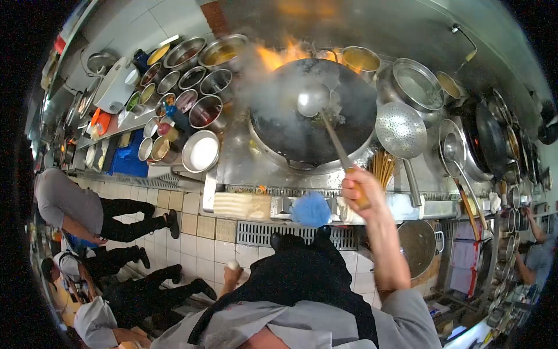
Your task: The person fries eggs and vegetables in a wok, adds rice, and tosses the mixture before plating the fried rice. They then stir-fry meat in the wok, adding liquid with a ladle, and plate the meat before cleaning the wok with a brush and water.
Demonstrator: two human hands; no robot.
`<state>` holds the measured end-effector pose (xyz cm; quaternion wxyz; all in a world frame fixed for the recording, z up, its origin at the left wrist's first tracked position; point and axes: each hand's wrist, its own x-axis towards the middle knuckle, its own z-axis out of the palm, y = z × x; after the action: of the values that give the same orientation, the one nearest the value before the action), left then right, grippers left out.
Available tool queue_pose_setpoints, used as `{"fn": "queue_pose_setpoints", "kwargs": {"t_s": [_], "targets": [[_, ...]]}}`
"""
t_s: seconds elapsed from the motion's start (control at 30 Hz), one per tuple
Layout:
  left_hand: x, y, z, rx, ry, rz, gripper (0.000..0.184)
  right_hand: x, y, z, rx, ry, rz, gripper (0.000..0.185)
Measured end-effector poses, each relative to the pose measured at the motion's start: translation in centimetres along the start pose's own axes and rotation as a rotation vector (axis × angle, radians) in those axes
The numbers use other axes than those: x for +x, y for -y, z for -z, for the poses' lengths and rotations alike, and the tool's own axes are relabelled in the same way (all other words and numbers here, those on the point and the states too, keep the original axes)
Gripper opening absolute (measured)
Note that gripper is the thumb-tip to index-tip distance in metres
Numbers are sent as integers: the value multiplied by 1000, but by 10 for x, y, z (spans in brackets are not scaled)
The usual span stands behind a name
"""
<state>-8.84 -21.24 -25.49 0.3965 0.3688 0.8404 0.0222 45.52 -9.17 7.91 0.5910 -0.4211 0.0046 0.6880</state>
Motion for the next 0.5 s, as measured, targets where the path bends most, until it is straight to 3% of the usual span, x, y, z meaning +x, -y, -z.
{"fn": "queue_pose_setpoints", "kwargs": {"t_s": [0.03,0.13,0.17,0.2,0.23,0.27,0.37,0.47,0.5], "targets": [[21,47,-21,112,-65,-105,76,-22,12,-12,-158,-106,116,50],[5,83,-33,107,76,-98,49,-22,37,28,-574,-166,407,66],[2,95,-39,84,114,-92,41,-13,54,44,-530,-229,453,75],[3,115,-50,77,55,-274,32,-1,73,64,-555,-221,537,68],[-19,104,-42,-46,87,-166,37,18,93,84,-638,-223,629,58],[-19,116,-51,16,-35,-94,49,38,109,98,-748,-372,750,51],[-40,94,-48,-114,-51,-1,62,124,163,168,-1264,-902,1137,26],[-43,95,-49,-127,-87,-43,64,109,207,159,-682,-574,630,7],[-42,97,-50,-75,-69,-45,65,105,214,148,-258,-543,553,15]]}}
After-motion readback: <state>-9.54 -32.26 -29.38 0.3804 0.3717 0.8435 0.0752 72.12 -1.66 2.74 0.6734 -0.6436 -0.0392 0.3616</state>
